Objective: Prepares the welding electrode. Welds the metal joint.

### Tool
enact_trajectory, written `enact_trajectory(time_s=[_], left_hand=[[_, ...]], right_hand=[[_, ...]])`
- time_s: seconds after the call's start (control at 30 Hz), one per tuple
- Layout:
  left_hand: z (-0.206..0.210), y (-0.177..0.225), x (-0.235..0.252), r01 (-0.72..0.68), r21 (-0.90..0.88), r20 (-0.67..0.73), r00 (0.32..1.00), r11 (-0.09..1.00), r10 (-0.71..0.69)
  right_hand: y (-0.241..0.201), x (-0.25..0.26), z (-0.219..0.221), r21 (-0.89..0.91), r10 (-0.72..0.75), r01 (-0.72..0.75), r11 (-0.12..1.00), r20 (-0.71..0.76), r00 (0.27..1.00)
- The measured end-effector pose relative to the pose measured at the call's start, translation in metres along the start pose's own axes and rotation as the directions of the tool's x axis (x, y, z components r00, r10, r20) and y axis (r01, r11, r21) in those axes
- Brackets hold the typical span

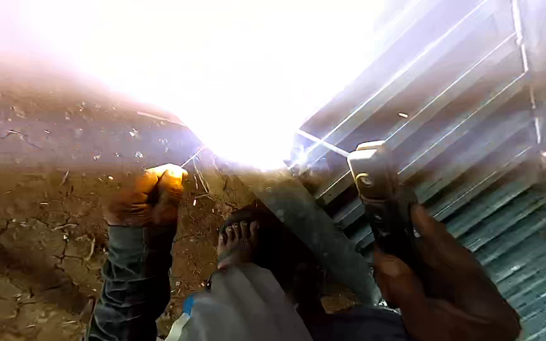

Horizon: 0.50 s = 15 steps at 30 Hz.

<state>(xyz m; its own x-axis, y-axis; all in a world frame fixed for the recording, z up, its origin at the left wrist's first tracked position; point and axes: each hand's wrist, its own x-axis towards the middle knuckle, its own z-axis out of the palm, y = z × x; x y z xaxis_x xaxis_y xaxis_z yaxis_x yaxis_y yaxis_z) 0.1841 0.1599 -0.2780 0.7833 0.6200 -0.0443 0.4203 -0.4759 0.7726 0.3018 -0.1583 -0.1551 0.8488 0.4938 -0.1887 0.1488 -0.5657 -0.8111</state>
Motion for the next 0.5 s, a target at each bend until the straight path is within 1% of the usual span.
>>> enact_trajectory(time_s=[0.07,0.13,0.27,0.33,0.4,0.43,0.5], left_hand=[[-0.006,0.002,0.001,0.075,-0.007,0.053,0.996,0.997,-0.074],[-0.004,0.002,0.000,0.114,-0.037,0.048,0.992,0.993,-0.113],[-0.001,-0.002,-0.001,0.075,-0.049,0.040,0.997,0.996,-0.073],[0.001,0.006,-0.002,0.117,-0.069,0.039,0.993,0.991,-0.114],[0.011,0.027,-0.003,0.169,-0.117,-0.018,0.985,0.979,-0.172],[0.012,0.025,-0.003,0.174,-0.120,-0.017,0.984,0.978,-0.177],[0.003,0.002,-0.003,0.133,-0.067,0.025,0.991,0.989,-0.132]], right_hand=[[-0.002,-0.001,-0.002,0.043,0.009,-0.009,0.999,-0.007,1.000],[-0.005,-0.002,-0.005,0.047,0.042,-0.042,0.998,0.009,0.999],[-0.004,-0.003,-0.004,0.027,0.050,-0.050,0.998,0.003,0.999],[-0.002,-0.004,-0.003,0.011,0.032,-0.032,0.999,0.002,0.999],[0.000,-0.004,-0.001,0.021,0.017,-0.017,1.000,-0.007,1.000],[0.000,-0.004,-0.001,0.031,0.012,-0.011,0.999,-0.008,1.000],[0.002,-0.003,0.001,0.052,0.002,-0.002,0.999,-0.013,1.000]])
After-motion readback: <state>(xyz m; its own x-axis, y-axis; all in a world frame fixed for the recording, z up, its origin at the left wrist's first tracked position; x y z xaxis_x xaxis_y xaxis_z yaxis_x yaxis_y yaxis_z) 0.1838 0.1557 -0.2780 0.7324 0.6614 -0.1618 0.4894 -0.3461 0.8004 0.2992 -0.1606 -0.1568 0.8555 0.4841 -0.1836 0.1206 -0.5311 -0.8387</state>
